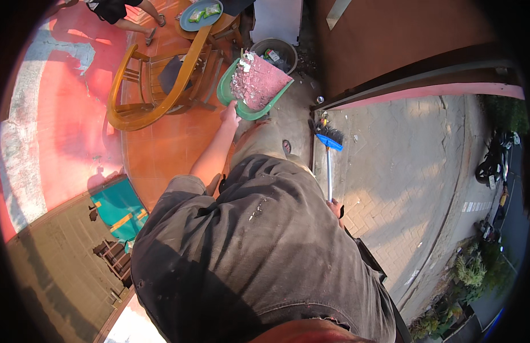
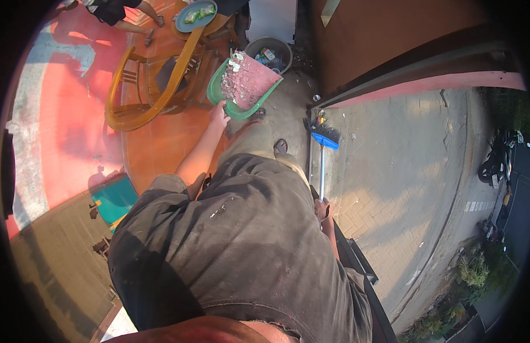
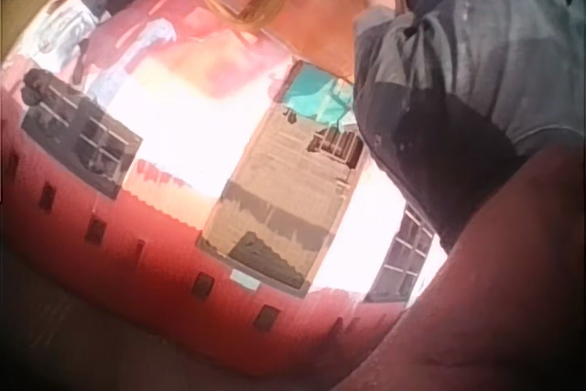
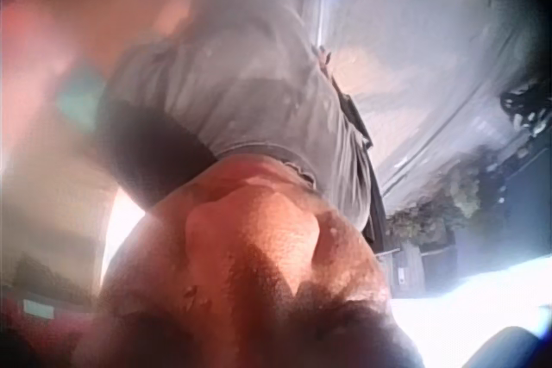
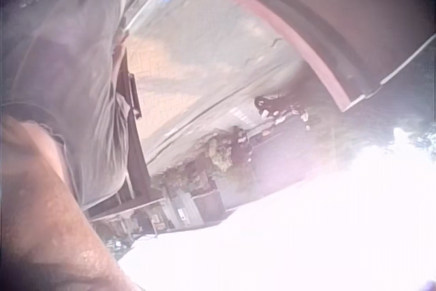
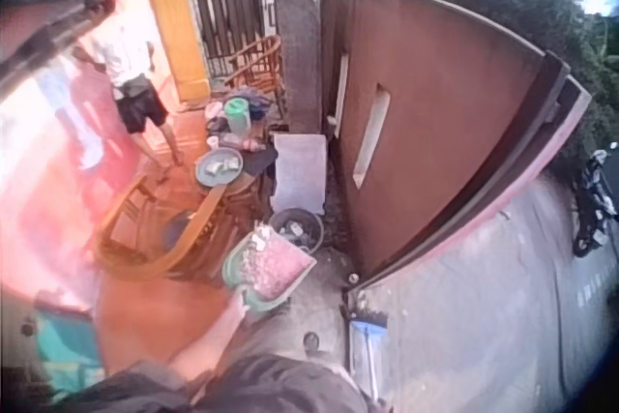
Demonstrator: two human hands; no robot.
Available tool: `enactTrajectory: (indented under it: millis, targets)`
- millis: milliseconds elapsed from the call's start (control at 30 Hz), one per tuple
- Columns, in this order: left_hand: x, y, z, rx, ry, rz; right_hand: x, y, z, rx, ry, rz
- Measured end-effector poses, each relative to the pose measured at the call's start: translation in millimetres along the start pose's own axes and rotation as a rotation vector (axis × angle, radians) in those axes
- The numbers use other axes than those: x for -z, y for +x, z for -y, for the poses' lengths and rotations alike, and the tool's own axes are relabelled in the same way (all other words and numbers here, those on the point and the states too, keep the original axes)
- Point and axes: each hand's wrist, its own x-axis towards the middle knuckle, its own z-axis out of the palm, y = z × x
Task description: The person sweeps a tiled porch area using a broom and dustpan, collecting debris into the dustpan and moving around furniture and buckets. The person also briefly handles a small clump of debris by hand.
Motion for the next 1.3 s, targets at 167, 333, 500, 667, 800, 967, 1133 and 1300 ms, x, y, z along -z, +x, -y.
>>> enactTrajectory:
  millis: [167,333,500,667,800,967,1133,1300]
  targets:
    - [-64,63,12,0.025,-0.026,-0.046,0,24,-19,0.033,-0.149,-0.082]
    - [-126,116,19,0.11,-0.001,-0.178,-15,20,-19,-0.088,-0.032,-0.111]
    - [-166,186,26,0.001,0.09,-0.304,-17,7,36,-0.387,0.232,0.015]
    - [-231,205,4,0.07,0.426,-0.488,-44,-8,50,-0.543,0.146,-0.005]
    - [-243,271,24,0.048,0.596,-0.549,-35,-9,58,-0.545,0.115,0.058]
    - [-284,264,27,0.054,0.562,-0.475,-57,-20,119,-0.572,0.227,0.021]
    - [-326,236,6,0.173,0.641,-0.56,-65,-15,121,-0.556,0.253,0.001]
    - [-323,285,14,0.019,0.198,-0.236,-66,-5,143,-0.571,0.281,-0.005]
